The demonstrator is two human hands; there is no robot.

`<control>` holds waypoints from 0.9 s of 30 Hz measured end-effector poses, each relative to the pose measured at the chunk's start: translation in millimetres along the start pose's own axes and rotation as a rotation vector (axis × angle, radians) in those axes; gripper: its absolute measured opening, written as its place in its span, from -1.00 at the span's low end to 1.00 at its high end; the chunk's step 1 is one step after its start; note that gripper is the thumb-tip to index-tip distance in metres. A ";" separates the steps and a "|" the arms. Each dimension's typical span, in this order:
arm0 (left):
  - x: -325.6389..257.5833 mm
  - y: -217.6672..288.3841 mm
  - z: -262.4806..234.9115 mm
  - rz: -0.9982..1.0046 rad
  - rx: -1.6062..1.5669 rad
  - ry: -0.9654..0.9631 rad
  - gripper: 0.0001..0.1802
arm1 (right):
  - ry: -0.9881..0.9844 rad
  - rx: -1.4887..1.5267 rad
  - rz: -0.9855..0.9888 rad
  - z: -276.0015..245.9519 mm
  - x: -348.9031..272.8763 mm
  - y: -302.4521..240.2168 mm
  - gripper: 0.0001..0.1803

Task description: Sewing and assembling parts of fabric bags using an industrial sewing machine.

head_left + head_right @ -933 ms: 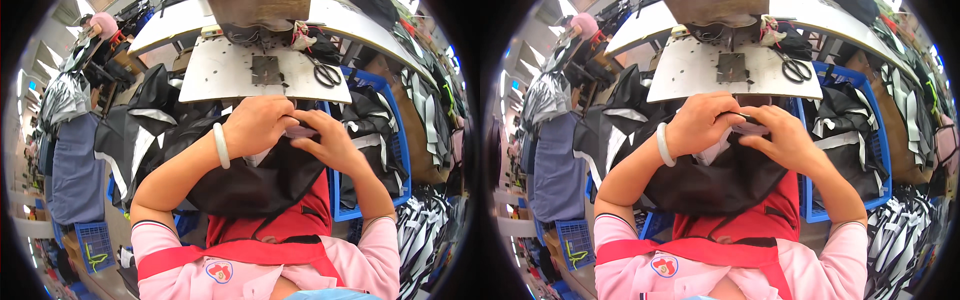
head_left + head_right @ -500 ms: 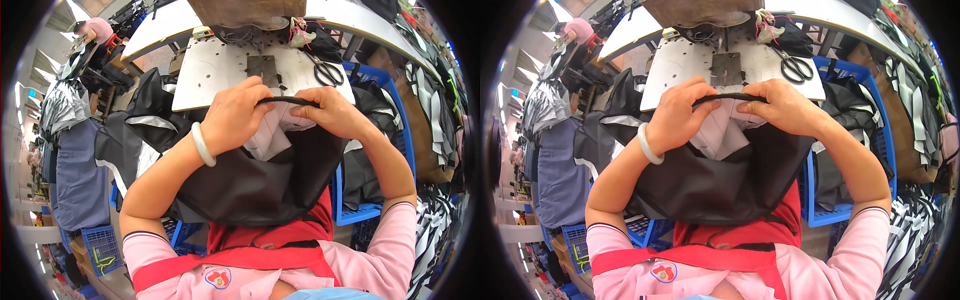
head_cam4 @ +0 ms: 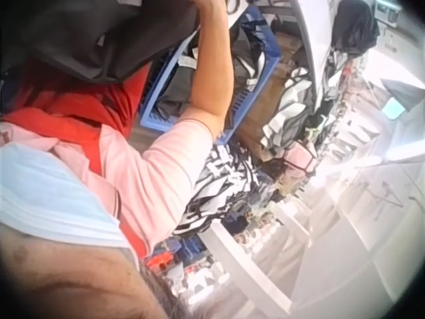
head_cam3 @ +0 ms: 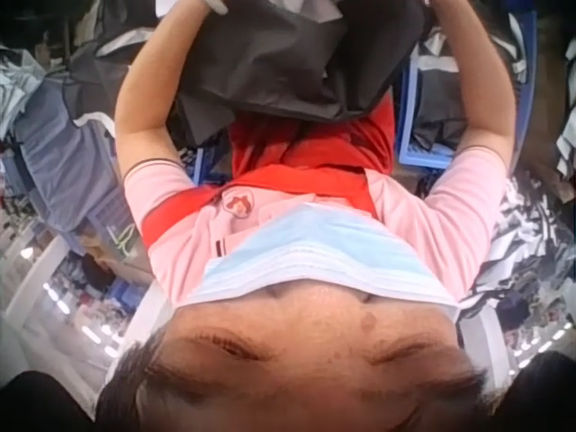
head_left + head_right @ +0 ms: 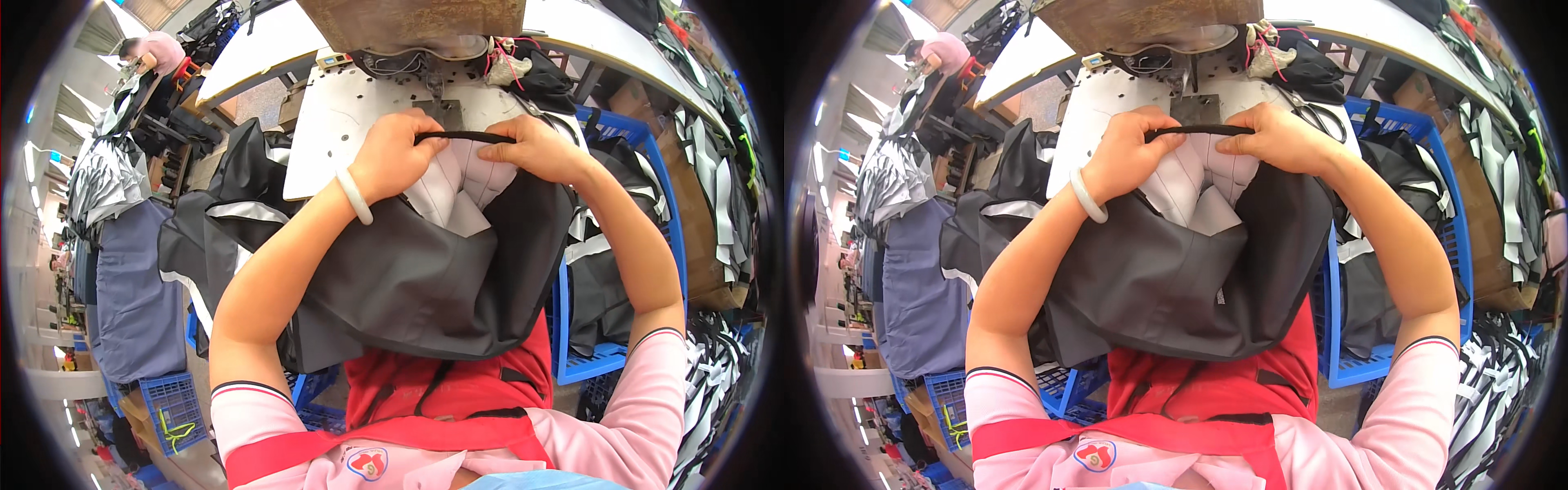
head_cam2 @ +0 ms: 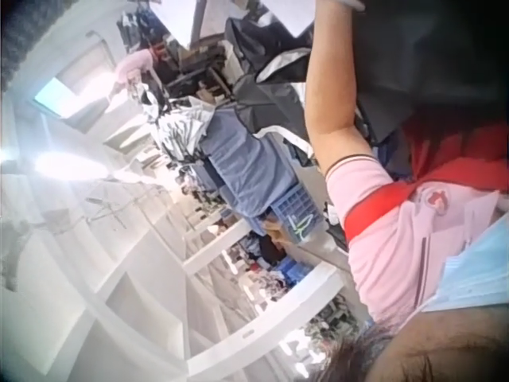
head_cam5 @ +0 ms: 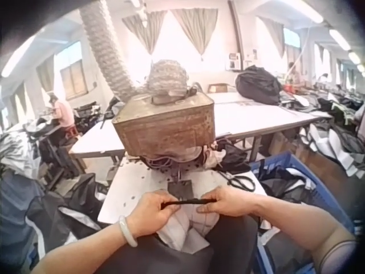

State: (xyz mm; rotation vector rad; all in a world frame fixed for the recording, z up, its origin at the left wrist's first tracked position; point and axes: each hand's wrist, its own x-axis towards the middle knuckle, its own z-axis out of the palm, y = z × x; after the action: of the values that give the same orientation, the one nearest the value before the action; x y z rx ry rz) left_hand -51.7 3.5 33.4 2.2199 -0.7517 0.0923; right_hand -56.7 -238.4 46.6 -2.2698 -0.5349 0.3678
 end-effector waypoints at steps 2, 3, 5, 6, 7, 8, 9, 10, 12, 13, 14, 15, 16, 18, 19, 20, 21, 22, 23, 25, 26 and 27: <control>9.4 -9.9 0.2 -0.070 -0.080 0.007 -0.79 | -0.009 -0.032 0.075 -5.4 7.4 -1.6 -0.60; 13.4 -12.6 -0.2 -0.072 -0.082 0.004 -0.79 | -0.011 -0.029 0.079 -5.4 11.5 -0.9 -0.60; 20.0 -17.9 -2.4 -0.147 -0.065 -0.006 -0.75 | -0.021 0.064 0.054 -7.6 20.6 2.7 -0.58; 23.7 -21.7 -1.7 -0.148 -0.066 -0.010 -0.75 | -0.048 0.088 0.058 -8.4 28.8 12.7 -0.56; 26.6 -25.8 -0.5 -0.200 -0.085 -0.028 -0.74 | -0.047 0.091 0.061 -7.2 34.1 20.0 -0.56; 28.7 -29.7 0.8 -0.253 -0.104 -0.046 -0.73 | -0.038 0.115 0.045 -5.8 38.1 26.2 -0.56; 29.9 -33.3 0.6 -0.256 -0.103 -0.047 -0.73 | -0.031 0.141 0.026 -4.6 41.6 26.6 -0.57; 30.7 -36.6 0.5 -0.246 -0.101 -0.047 -0.71 | -0.058 0.098 0.105 -7.2 43.8 25.0 -0.56; 33.3 -42.0 0.9 -0.237 -0.100 -0.047 -0.69 | -0.052 0.116 0.082 -6.4 47.1 27.8 -0.56; 35.0 -44.1 1.5 -0.241 -0.105 -0.045 -0.69 | -0.045 0.132 0.060 -6.3 48.5 29.3 -0.56; 35.8 -46.1 2.1 -0.245 -0.110 -0.044 -0.69 | -0.047 0.133 0.061 -6.5 50.6 30.9 -0.56; 36.0 -47.0 2.3 -0.246 -0.110 -0.044 -0.69 | -0.060 0.133 0.069 -6.9 53.2 32.3 -0.56; 36.1 -48.0 2.5 -0.232 -0.112 -0.028 -0.69 | -0.074 0.133 0.078 -7.4 55.4 33.5 -0.56; 36.5 -50.5 1.9 -0.221 -0.113 -0.013 -0.69 | -0.077 0.131 0.055 -7.4 59.1 34.6 -0.56; 37.2 -52.2 0.9 -0.227 -0.113 -0.011 -0.68 | -0.079 0.128 0.033 -6.7 60.5 34.5 -0.57; 38.1 -54.1 0.0 -0.234 -0.112 -0.010 -0.68 | -0.081 0.129 0.033 -7.4 61.1 34.7 -0.57; 38.8 -53.8 -1.7 -0.239 -0.111 -0.009 -0.68 | -0.097 0.149 0.045 -8.8 61.3 31.3 -0.57; 40.5 -53.4 -2.9 -0.229 -0.096 -0.013 -0.68 | -0.113 0.168 0.057 -9.3 62.3 28.9 -0.57; 42.4 -53.0 -4.1 -0.220 -0.081 -0.017 -0.68 | -0.118 0.170 0.055 -9.0 63.8 29.1 -0.57; 49.5 -52.5 -4.5 -0.230 -0.067 -0.036 -0.69 | -0.097 0.234 0.027 -13.1 63.9 32.7 -0.58; 52.8 -52.0 -5.1 -0.236 -0.055 -0.057 -0.70 | -0.100 0.250 0.027 -12.8 68.9 38.5 -0.57; 55.9 -52.5 -5.7 -0.238 -0.054 -0.057 -0.70 | -0.101 0.251 0.026 -15.2 72.6 38.9 -0.57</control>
State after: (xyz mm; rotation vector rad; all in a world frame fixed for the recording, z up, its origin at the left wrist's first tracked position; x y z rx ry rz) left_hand 23.8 7.8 19.3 2.2508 -0.5089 -0.1073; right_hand 23.1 -237.0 21.0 -2.0258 -0.4818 0.5342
